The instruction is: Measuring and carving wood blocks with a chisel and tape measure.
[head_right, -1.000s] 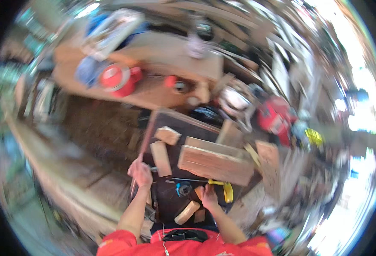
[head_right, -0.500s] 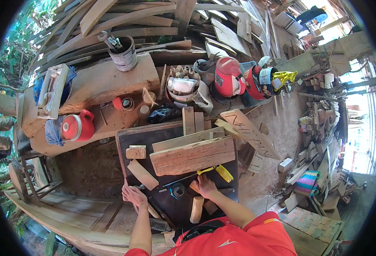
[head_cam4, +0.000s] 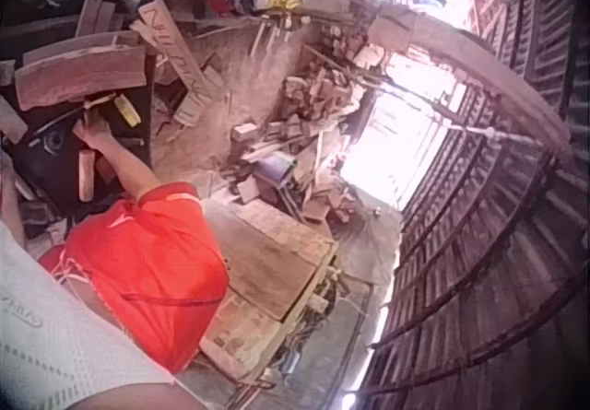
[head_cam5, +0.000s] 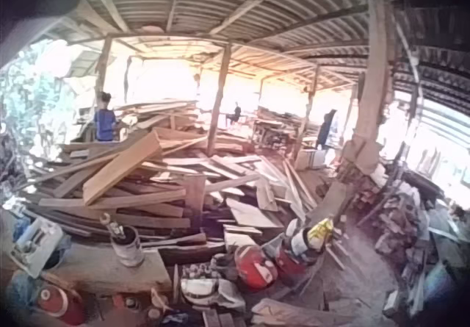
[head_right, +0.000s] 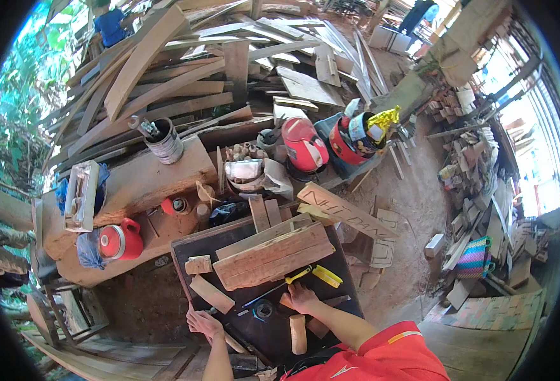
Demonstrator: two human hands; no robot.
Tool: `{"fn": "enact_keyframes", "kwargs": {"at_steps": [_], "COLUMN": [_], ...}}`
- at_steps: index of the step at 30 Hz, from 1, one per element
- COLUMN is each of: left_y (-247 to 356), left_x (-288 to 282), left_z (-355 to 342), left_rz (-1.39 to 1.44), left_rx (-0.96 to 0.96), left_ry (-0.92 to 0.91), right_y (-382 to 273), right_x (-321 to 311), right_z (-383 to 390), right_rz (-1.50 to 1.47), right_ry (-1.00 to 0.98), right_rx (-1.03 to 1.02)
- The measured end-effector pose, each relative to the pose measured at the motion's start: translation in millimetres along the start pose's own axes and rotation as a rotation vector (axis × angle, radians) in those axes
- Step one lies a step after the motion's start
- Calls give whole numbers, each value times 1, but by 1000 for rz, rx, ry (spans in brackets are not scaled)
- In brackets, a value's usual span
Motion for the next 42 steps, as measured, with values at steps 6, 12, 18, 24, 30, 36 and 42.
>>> {"fn": "enact_keyframes", "kwargs": {"at_steps": [6,12,18,24,30,36,42], "left_y": [5,7,-33,35,289,444,530], "left_x": [-8,4,3,-71,-148,-248,-226], "left_z": [-1,-6,-12,38,172,335,401], "left_rz": [16,-3,167,76,1002,1650,1691], "left_rx": [22,39,49,222,416,781,788], "left_ry": [17,-52,-22,16,-846,-1614,-2008], "right_y": [1,4,-8,4,64,150,281], "right_x": [8,0,11,-15,-40,-51,-58], "right_z": [-2,-1,-14,12,81,152,186], "right_rz": [-41,-66,-146,-376,-627,-950,-1155], "right_ry": [-1,2,3,70,263,-93,-71], "right_rx": [8,36,-38,-86,-314,-417,-330]}}
Point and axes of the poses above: each hand's wrist, its own z-axis away from the middle knuckle, its own x-axis out of the palm, y = z × x, the point moved 10 cm from there along -z, towards the middle knuckle, and after that the axes turned 13 degrees about x, right-handed, at the moved point
